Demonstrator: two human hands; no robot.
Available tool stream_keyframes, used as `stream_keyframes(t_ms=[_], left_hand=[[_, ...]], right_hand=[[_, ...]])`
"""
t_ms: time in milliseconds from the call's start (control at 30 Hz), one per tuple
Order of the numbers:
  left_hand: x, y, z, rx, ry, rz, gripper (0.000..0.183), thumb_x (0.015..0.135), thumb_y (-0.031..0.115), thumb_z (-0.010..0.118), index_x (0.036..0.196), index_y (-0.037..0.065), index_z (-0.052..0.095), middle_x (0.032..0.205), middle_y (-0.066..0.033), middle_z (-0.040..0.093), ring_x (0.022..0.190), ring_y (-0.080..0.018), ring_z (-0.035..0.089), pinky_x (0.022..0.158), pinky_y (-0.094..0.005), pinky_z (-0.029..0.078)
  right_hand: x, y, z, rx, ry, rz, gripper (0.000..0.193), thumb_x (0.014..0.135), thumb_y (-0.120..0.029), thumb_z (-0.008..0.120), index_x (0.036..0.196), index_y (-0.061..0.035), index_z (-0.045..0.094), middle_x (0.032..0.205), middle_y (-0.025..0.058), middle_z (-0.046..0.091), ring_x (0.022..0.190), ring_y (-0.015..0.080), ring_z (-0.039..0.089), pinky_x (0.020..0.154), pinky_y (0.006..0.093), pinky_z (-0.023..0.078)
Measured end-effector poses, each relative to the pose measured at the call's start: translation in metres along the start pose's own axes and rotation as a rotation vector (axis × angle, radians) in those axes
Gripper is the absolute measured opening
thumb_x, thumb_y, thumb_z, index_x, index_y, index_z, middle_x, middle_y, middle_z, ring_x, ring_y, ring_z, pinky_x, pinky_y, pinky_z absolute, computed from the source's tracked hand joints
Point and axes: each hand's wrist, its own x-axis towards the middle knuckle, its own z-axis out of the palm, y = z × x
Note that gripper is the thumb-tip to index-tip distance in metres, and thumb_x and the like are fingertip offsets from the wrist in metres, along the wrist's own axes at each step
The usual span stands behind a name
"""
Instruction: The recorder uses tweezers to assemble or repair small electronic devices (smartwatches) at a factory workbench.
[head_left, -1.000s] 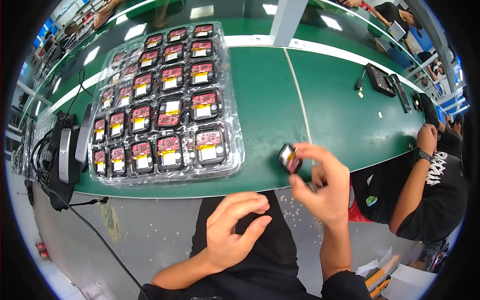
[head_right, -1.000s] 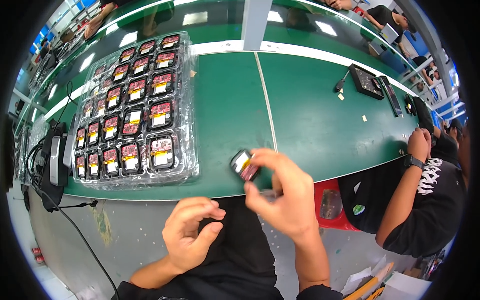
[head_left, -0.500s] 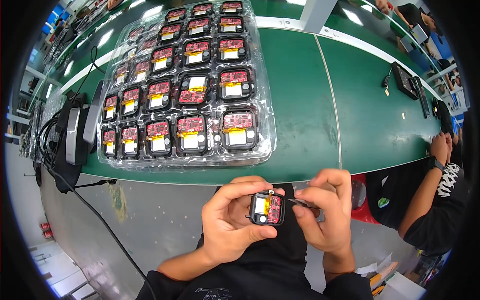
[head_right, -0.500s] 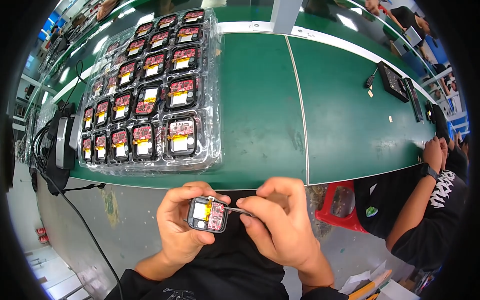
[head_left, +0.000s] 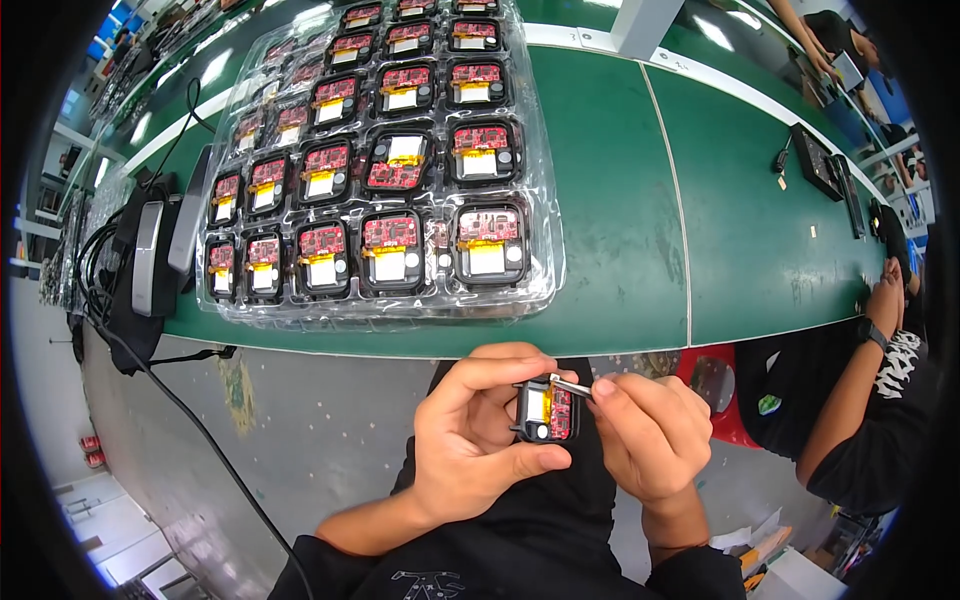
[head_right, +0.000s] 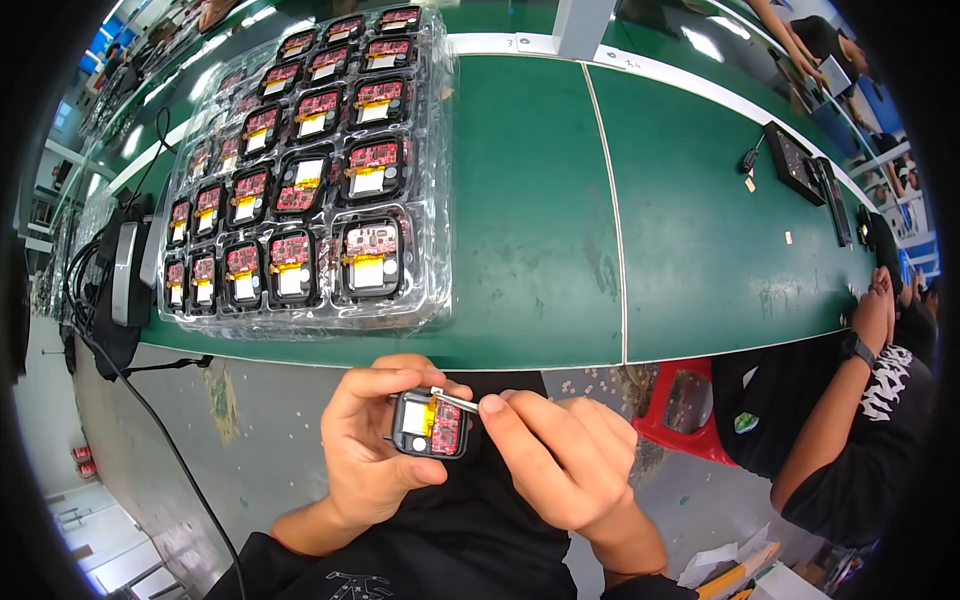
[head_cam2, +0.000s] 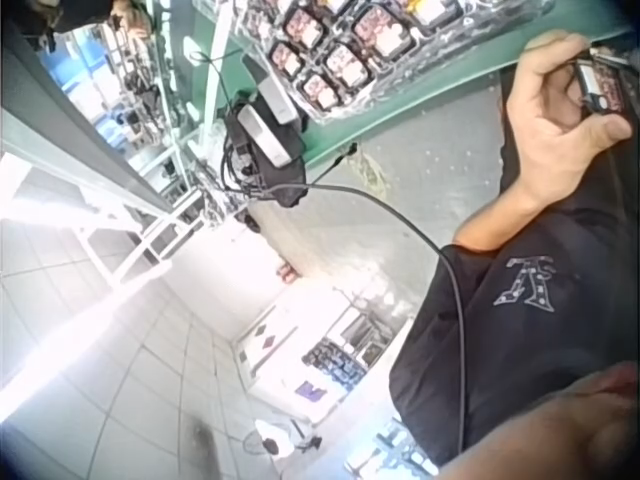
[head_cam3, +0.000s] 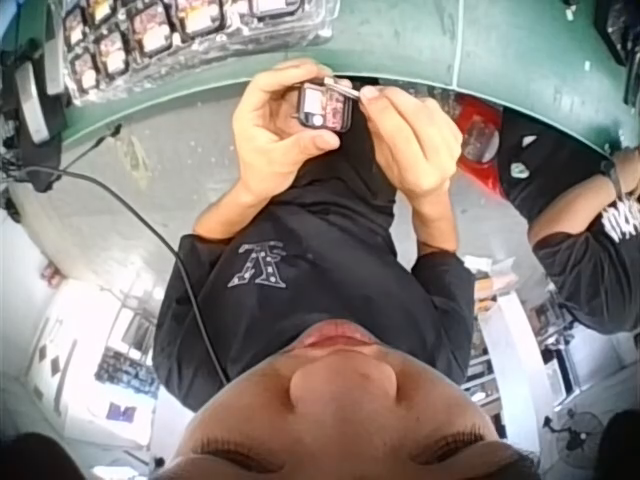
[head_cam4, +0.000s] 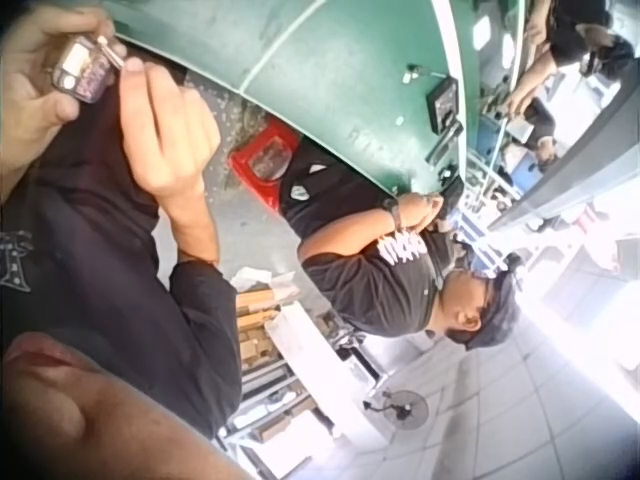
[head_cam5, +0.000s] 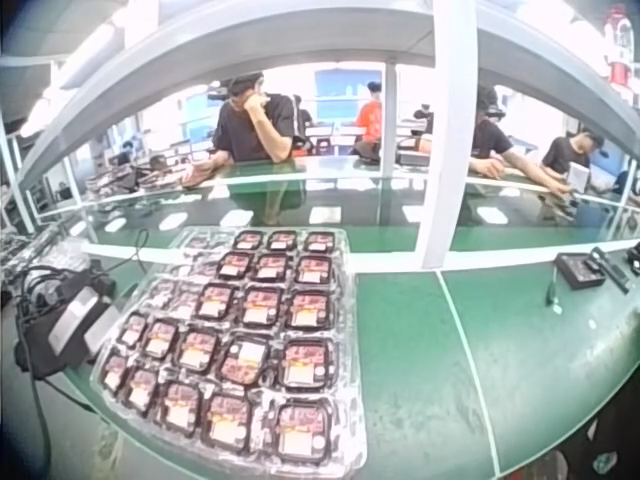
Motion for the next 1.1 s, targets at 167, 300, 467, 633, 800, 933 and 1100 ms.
stream_keyframes(t_ms=[167,300,467,633,800,933,1100], left_hand=[[-0.0014,-0.0004,-0.0013,-0.005,0.002,-0.013,0.071,0.075,0.019,0.093,0.131,0.002,0.053,0.128,-0.0195,0.056,0.116,-0.0352,0.065,0.101,-0.0456,0.055],[0.0019,-0.0037,-0.0043,-0.120,-0.126,0.040,0.066,0.078,-0.007,0.084,0.136,-0.005,0.053,0.136,-0.0165,0.049,0.128,-0.0289,0.057,0.109,-0.0415,0.050],[0.0005,-0.0025,-0.0053,-0.109,-0.131,0.035,0.065,0.078,-0.008,0.083,0.136,-0.005,0.053,0.138,-0.0165,0.047,0.128,-0.0289,0.057,0.110,-0.0415,0.051],[0.0008,-0.0022,-0.0052,-0.106,-0.135,0.028,0.064,0.079,-0.009,0.083,0.136,-0.005,0.053,0.139,-0.0163,0.045,0.128,-0.0285,0.057,0.110,-0.0411,0.051],[-0.0011,-0.0019,-0.0060,-0.071,-0.126,0.017,0.064,0.079,-0.009,0.083,0.136,-0.004,0.054,0.139,-0.0160,0.045,0.128,-0.0262,0.056,0.109,-0.0404,0.051],[-0.0028,0.0001,-0.0065,-0.057,-0.123,-0.001,0.064,0.079,-0.010,0.083,0.136,-0.005,0.054,0.140,-0.0151,0.045,0.128,-0.0249,0.055,0.108,-0.0391,0.051],[-0.0051,0.0053,-0.0036,-0.045,-0.092,-0.037,0.064,0.079,-0.010,0.082,0.136,-0.006,0.053,0.140,-0.0131,0.045,0.127,-0.0231,0.055,0.106,-0.0366,0.052]], right_hand=[[0.0012,-0.0013,-0.0015,0.061,-0.024,0.066,0.032,0.067,0.004,0.079,0.099,-0.0008,0.076,0.085,0.0091,0.071,0.054,0.0170,0.056,0.048,0.0278,0.042],[-0.0007,0.0025,-0.0025,0.238,-0.028,0.207,0.030,0.068,0.002,0.083,0.097,-0.0016,0.076,0.081,0.0091,0.071,0.053,0.0192,0.057,0.048,0.0286,0.044],[0.0000,0.0031,-0.0025,0.313,-0.033,0.256,0.027,0.070,0.002,0.084,0.096,-0.0026,0.076,0.080,0.0087,0.071,0.053,0.0198,0.058,0.049,0.0291,0.045],[-0.0007,0.0039,-0.0008,0.324,-0.024,0.263,0.026,0.072,0.001,0.084,0.096,-0.0028,0.076,0.080,0.0087,0.072,0.053,0.0196,0.058,0.049,0.0289,0.045],[0.0005,0.0022,-0.0026,0.261,-0.045,0.231,0.028,0.068,0.004,0.083,0.095,-0.0023,0.075,0.079,0.0084,0.071,0.053,0.0196,0.058,0.049,0.0293,0.044],[0.0010,-0.0009,-0.0026,0.153,-0.041,0.165,0.031,0.064,0.006,0.081,0.093,-0.0011,0.075,0.079,0.0078,0.070,0.053,0.0187,0.056,0.048,0.0296,0.042],[-0.0036,-0.0032,-0.0007,0.100,-0.015,0.116,0.030,0.065,0.007,0.079,0.093,-0.0001,0.074,0.081,0.0073,0.070,0.053,0.0177,0.054,0.048,0.0292,0.040]])
